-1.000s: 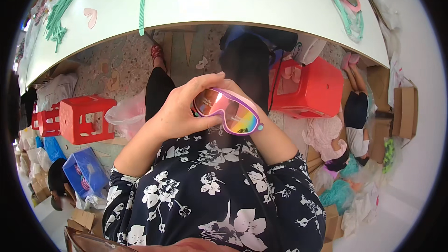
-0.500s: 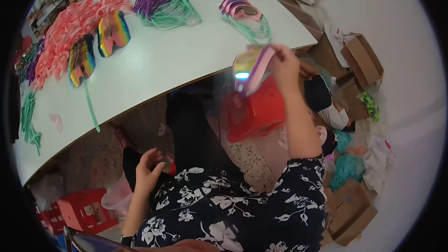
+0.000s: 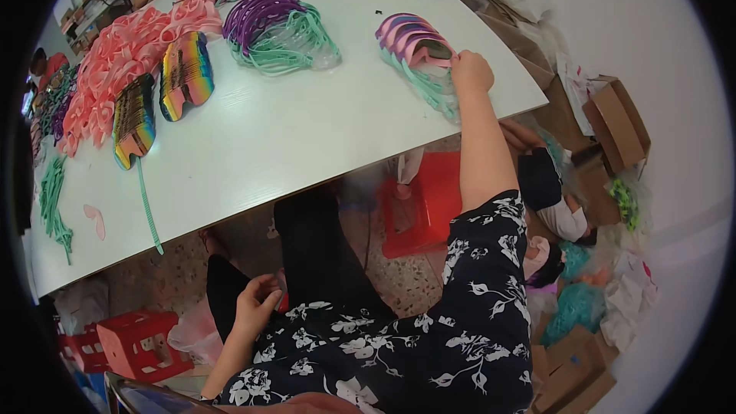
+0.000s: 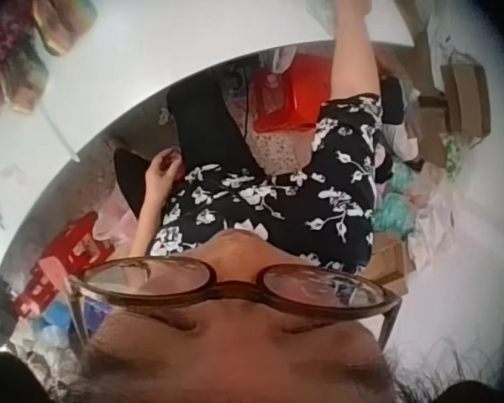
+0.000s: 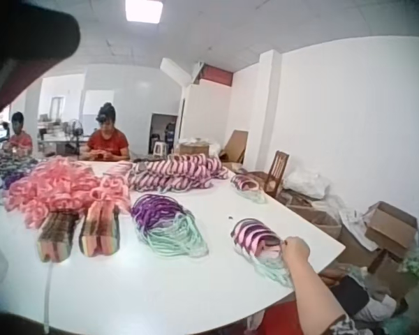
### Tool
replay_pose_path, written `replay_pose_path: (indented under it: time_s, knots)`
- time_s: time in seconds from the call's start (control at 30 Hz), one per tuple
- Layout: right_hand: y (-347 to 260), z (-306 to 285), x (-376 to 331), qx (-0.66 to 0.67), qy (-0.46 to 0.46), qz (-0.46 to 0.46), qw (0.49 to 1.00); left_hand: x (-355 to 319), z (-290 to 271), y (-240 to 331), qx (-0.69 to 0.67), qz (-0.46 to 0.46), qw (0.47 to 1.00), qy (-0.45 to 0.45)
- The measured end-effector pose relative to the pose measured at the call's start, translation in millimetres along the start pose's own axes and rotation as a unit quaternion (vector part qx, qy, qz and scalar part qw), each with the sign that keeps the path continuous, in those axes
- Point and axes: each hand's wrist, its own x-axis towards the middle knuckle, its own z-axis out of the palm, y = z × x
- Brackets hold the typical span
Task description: The person is seen assembling swimming goggles.
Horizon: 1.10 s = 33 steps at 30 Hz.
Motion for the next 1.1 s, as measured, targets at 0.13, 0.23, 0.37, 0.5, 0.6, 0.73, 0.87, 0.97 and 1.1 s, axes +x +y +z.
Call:
replay_pose_path:
  time_s: [0.13,0.23,0.37,0.5,0.6,0.73,0.87,0.97,1.1]
  knots:
    - [-19.4,-1.3,-2.3,-0.083,0.050,-0.018,0.995,0.3,-0.1,-2.4,0.015,-0.029,0.999,-0.009]
    - [-18.4,6.6,0.3,0.059,0.105,-0.020,0.993,4.1,2.5,-2.9,0.006,-0.031,0.999,-0.015]
    - [-55.6,-5.1,-26.5,0.150,-0.035,-0.040,0.987,0.5,1.6,-14.4,0.010,-0.052,0.998,-0.017]
    - [-94.5,-2.8,-29.7,0.035,-0.081,-0.003,0.996,-5.5,-3.1,-10.3,0.027,-0.039,0.999,-0.017]
    - [-103.4,5.7,-10.5,0.004,-0.086,0.023,0.996,-4.3,-4.4,-7.7,0.034,-0.034,0.999,-0.018]
    - [-123.9,14.9,7.6,0.006,-0.099,0.049,0.994,-9.1,-5.4,-4.5,0.036,-0.028,0.999,-0.009]
    - [-139.6,6.7,4.5,-0.010,-0.100,0.071,0.992,-14.5,-8.3,-1.6,0.031,-0.032,0.999,0.000]
    - [-155.9,-12.9,-14.3,-0.117,0.037,0.042,0.992,-19.0,-16.6,1.4,0.043,-0.028,0.999,0.014]
    - [-217.9,-15.1,-52.0,0.195,0.200,-0.269,0.922,-17.8,-20.0,-5.5,0.094,0.013,0.995,0.023]
